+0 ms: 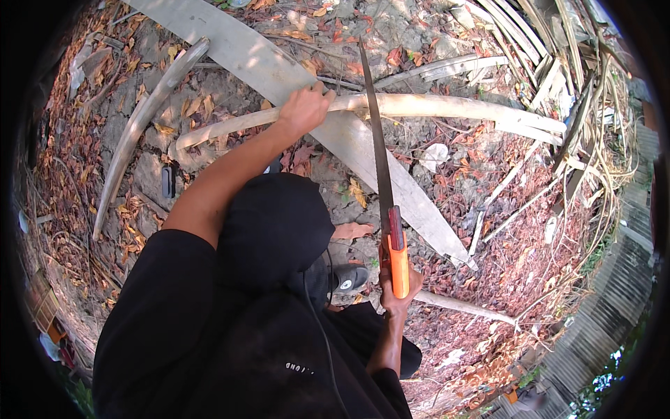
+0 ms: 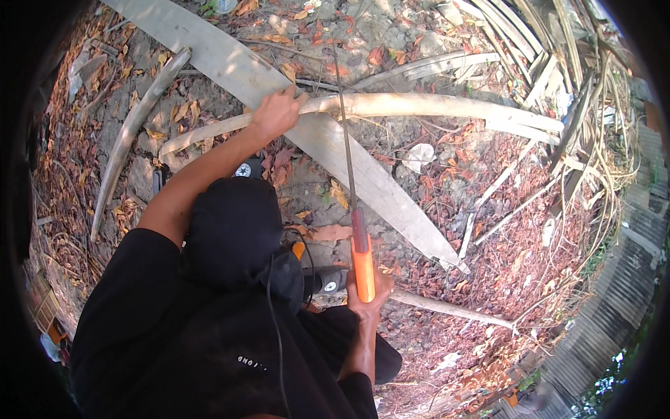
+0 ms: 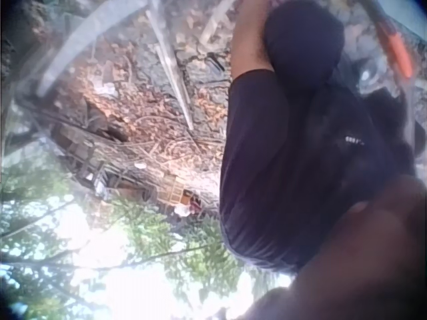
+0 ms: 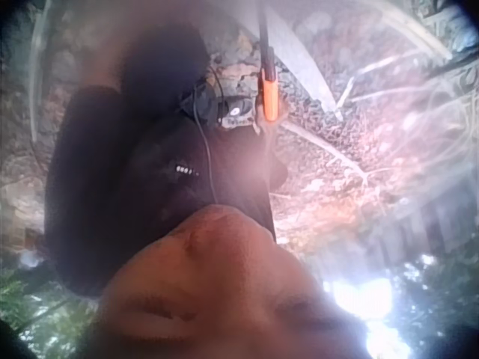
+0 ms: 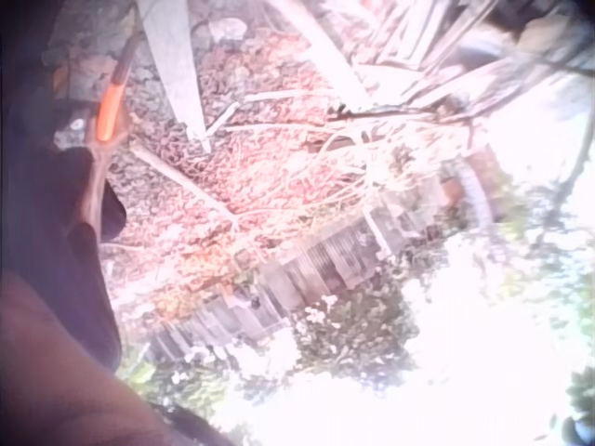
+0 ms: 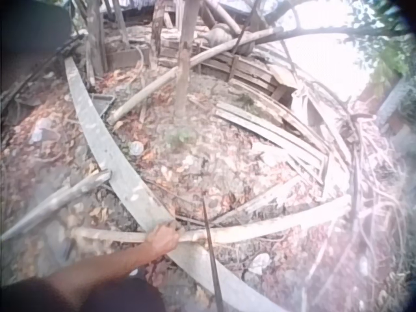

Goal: The person sits on the ground and uses a hand saw to cut a long piece of light-colored wood resting on a larger plank. The person holds the wood with their left hand and saws with their right hand, periodically adjusting the wood's position.

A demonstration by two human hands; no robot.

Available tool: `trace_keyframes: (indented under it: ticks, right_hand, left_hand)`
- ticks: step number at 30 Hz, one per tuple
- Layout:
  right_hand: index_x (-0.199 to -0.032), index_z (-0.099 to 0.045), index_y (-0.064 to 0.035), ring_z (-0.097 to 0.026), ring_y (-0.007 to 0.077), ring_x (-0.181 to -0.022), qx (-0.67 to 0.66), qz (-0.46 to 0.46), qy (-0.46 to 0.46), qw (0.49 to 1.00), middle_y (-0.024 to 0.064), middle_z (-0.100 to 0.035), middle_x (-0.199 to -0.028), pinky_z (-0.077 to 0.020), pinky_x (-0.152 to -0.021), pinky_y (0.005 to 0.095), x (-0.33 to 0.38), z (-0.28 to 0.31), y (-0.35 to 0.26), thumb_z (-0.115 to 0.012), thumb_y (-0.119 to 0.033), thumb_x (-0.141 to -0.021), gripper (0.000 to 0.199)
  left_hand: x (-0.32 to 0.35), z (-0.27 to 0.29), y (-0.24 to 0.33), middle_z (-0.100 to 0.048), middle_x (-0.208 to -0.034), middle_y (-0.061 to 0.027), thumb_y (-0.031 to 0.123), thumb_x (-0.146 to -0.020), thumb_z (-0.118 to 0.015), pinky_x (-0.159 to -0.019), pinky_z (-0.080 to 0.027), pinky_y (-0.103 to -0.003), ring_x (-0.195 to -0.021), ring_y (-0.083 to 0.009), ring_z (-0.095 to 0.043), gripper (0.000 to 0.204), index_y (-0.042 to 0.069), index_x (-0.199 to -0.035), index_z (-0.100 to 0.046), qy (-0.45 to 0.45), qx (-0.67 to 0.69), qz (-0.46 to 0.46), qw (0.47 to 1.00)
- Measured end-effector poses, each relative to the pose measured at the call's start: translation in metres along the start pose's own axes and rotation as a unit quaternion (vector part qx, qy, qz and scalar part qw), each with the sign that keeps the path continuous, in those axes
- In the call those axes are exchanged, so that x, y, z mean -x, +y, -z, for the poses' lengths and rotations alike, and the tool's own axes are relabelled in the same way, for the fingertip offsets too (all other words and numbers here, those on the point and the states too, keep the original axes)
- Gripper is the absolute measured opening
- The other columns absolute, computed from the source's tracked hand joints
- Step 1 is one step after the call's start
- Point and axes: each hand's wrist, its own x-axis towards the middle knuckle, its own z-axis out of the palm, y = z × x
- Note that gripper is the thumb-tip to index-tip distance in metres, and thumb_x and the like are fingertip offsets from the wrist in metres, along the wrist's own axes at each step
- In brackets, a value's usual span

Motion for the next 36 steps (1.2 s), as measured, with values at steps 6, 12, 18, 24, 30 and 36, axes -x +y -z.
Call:
trace_keyframes:
  ticks: [6,12,18,24,30,36]
  right_hand:
    - [-0.075,-0.061,-0.0022,-0.05,0.0256,-0.046,-0.03,0.005,-0.029,0.999,0.0115,-0.051,-0.056,-0.0392,-0.049,0.0364,-0.015,-0.001,0.002,-0.068,-0.014,-0.073,0.013]
    - [-0.074,-0.06,0.0006,-0.046,0.0192,-0.041,-0.07,-0.093,0.029,0.993,0.0074,-0.047,-0.051,-0.0357,-0.045,0.0353,0.006,0.007,-0.011,-0.065,-0.013,-0.074,0.014]
    - [-0.075,-0.062,-0.0004,-0.054,0.0184,-0.046,-0.028,-0.044,-0.042,0.998,0.0102,-0.054,-0.054,-0.0444,-0.051,0.033,-0.034,-0.021,-0.01,-0.063,-0.009,-0.073,0.009]
    - [-0.075,-0.062,0.0024,-0.046,0.0109,-0.046,-0.064,-0.078,-0.055,0.993,0.0055,-0.051,-0.054,-0.038,-0.047,0.0287,-0.025,-0.016,-0.008,-0.063,-0.008,-0.074,0.011]
    - [-0.072,-0.059,0.0006,-0.049,0.0144,-0.048,-0.002,-0.047,-0.08,0.996,0.0079,-0.053,-0.055,-0.0424,-0.05,0.0339,-0.013,-0.006,0.002,-0.066,-0.012,-0.075,0.015]
    - [-0.072,-0.061,-0.0003,-0.055,0.0207,-0.049,-0.019,-0.009,-0.067,0.998,0.0131,-0.057,-0.058,-0.0451,-0.052,0.0353,-0.085,-0.048,-0.004,-0.063,-0.011,-0.075,0.011]
  left_hand:
    - [-0.006,-0.009,-0.008,-0.059,-0.099,-0.0182,0.007,-0.079,-0.06,-0.068,-0.058,-0.045,-0.083,-0.0359,-0.069,0.025,0.003,-0.104,-0.062,0.006,-0.007,-0.007,1.0]
    - [-0.001,-0.009,-0.002,-0.061,-0.098,-0.0174,0.008,-0.082,-0.057,-0.07,-0.057,-0.045,-0.085,-0.0348,-0.069,0.021,0.003,-0.102,-0.063,0.023,-0.026,-0.015,0.999]
    - [-0.002,-0.001,-0.004,-0.06,-0.1,-0.0167,0.007,-0.083,-0.057,-0.073,-0.058,-0.045,-0.088,-0.0342,-0.068,0.02,0.002,-0.102,-0.063,0.001,-0.015,-0.01,1.0]
    - [0.002,-0.008,-0.005,-0.06,-0.101,-0.0171,0.006,-0.082,-0.057,-0.071,-0.058,-0.045,-0.088,-0.0349,-0.068,0.021,0.001,-0.102,-0.063,0.015,-0.016,-0.02,1.0]
    - [-0.005,-0.002,-0.011,-0.06,-0.1,-0.0176,0.006,-0.078,-0.06,-0.07,-0.058,-0.045,-0.087,-0.0361,-0.068,0.025,0.002,-0.103,-0.062,-0.002,-0.002,-0.014,1.0]
    - [-0.007,-0.005,-0.013,-0.061,-0.098,-0.0177,0.008,-0.079,-0.06,-0.071,-0.057,-0.046,-0.084,-0.0354,-0.069,0.021,0.003,-0.099,-0.064,-0.013,0.013,-0.017,1.0]
